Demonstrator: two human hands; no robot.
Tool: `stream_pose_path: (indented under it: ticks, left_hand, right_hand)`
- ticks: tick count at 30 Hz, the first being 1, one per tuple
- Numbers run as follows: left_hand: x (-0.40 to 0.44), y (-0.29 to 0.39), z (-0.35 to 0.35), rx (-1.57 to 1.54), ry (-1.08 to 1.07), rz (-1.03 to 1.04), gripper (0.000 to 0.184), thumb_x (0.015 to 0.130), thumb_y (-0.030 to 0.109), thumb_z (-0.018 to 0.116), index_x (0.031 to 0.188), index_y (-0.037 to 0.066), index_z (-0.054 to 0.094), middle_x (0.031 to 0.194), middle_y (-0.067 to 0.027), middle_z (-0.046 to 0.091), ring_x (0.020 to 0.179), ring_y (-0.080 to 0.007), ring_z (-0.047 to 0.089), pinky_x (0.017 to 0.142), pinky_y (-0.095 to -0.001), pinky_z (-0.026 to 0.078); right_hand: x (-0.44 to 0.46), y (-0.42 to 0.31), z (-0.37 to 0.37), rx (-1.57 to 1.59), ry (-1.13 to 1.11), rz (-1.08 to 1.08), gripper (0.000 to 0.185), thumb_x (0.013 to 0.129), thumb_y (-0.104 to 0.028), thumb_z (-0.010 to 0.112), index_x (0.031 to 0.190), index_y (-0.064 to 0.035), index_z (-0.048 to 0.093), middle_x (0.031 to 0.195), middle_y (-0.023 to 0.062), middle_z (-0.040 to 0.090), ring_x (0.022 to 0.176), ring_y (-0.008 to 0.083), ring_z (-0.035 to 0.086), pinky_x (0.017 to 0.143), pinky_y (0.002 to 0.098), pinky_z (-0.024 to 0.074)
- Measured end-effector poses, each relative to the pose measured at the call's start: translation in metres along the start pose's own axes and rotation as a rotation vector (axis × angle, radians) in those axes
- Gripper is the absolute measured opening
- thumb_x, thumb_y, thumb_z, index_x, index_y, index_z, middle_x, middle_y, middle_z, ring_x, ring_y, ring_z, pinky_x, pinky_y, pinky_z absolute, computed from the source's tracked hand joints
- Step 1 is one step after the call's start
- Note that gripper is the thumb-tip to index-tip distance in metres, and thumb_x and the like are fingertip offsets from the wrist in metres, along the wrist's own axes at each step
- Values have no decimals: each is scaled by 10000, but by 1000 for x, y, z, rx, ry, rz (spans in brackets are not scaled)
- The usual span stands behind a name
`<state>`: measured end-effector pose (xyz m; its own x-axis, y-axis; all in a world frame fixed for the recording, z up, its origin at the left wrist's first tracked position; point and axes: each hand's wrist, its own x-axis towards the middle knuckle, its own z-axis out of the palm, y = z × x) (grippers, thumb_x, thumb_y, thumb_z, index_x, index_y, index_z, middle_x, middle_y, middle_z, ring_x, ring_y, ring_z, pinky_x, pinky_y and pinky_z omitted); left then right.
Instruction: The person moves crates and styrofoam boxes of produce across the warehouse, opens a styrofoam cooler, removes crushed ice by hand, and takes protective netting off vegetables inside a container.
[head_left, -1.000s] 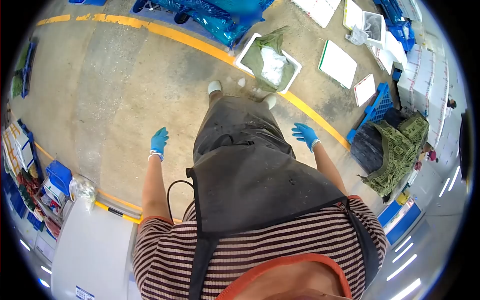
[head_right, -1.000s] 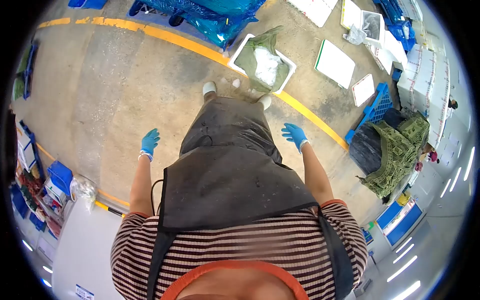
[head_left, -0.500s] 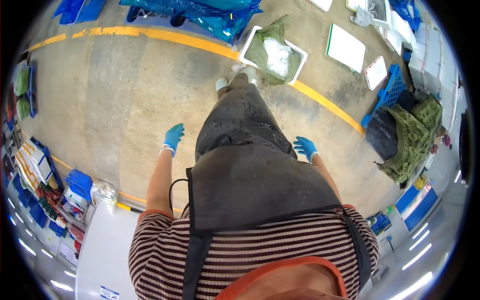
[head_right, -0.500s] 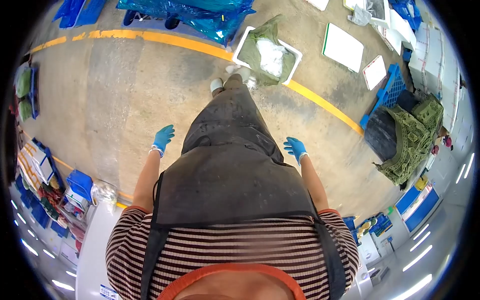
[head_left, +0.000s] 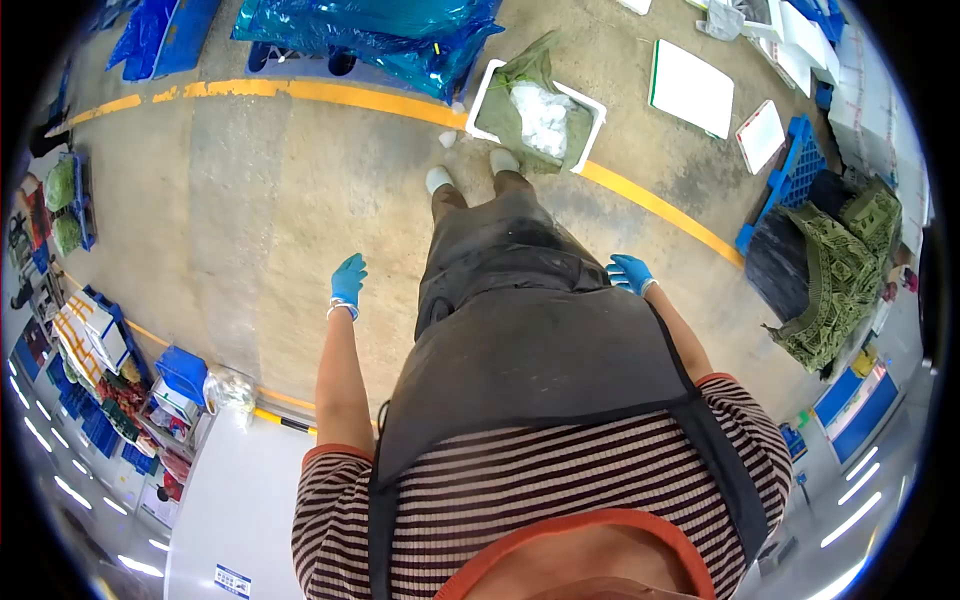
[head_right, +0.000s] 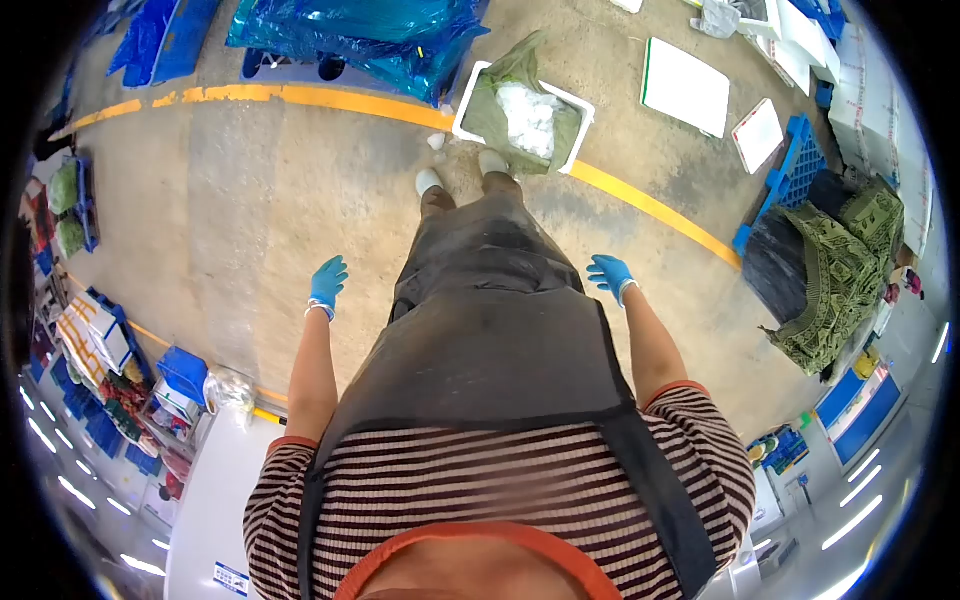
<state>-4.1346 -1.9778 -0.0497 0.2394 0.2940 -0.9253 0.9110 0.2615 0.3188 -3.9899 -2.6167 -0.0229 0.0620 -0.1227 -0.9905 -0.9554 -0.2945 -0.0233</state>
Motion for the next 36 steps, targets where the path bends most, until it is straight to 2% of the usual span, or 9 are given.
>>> stream_pose_path:
  ticks: [9,15,19,23,26,28,30,34,36]
  left_hand:
    - [-49,48,101,33,-3,258,402,882,306,569,1240,123,580,1154,-56,620,984,-154,589,796,-281,421]
    - [-37,-53,130,-110,44,73,379,884,316,562,1207,121,601,1058,-20,645,834,-107,595,655,-252,424]
    - [-45,-136,119,265,-71,108,351,890,311,563,1175,111,615,1007,-18,651,769,-105,592,604,-250,426]
    - [-56,-193,103,-248,27,-163,377,887,300,562,1189,75,593,936,-58,667,761,-177,622,631,-317,478]
    - [-98,-121,120,854,-135,219,379,881,286,544,1185,62,585,964,-105,663,805,-243,628,655,-360,481]
    - [-125,-61,138,1215,-181,407,381,877,276,532,1182,53,579,983,-136,659,835,-288,633,671,-388,483]
    - [-128,-31,136,1238,-212,533,376,881,275,523,1183,59,582,997,-129,667,834,-282,645,659,-383,484]
    - [-63,1,99,379,-144,260,357,887,284,539,1197,115,594,1019,-25,661,818,-140,618,623,-265,430]
    - [-46,51,114,310,-87,178,361,898,299,532,1216,134,578,1069,-25,642,870,-123,600,657,-262,420]
  right_hand:
    - [76,-40,-59,-77,7,-72,403,917,-374,469,1254,-157,502,1140,61,631,916,220,625,780,392,442]
    - [102,-116,-59,-147,-75,-270,397,908,-387,489,1208,-132,541,1099,68,646,885,203,627,762,379,465]
    - [110,-141,-54,-137,-72,-312,404,909,-374,490,1221,-123,545,1080,78,652,864,205,633,736,368,474]
    - [132,-134,-38,-243,-137,-269,395,910,-356,486,1220,-122,553,1051,77,659,835,204,639,693,350,482]
    - [154,-108,-30,-196,-192,-324,420,898,-353,497,1232,-103,544,1048,83,658,807,197,648,645,328,493]
    - [127,-98,-29,-140,-234,-345,462,891,-374,507,1269,-108,508,1080,90,652,858,206,650,697,352,494]
    - [114,-80,-35,-37,-240,-310,466,887,-408,508,1240,-103,515,1097,91,648,887,215,646,735,371,488]
    - [86,-26,-55,195,-60,-242,406,903,-338,462,1214,-90,541,1057,85,658,843,212,649,687,376,480]
    - [83,21,-63,328,-4,-180,375,903,-338,475,1193,-110,545,1043,64,663,827,196,640,672,367,470]
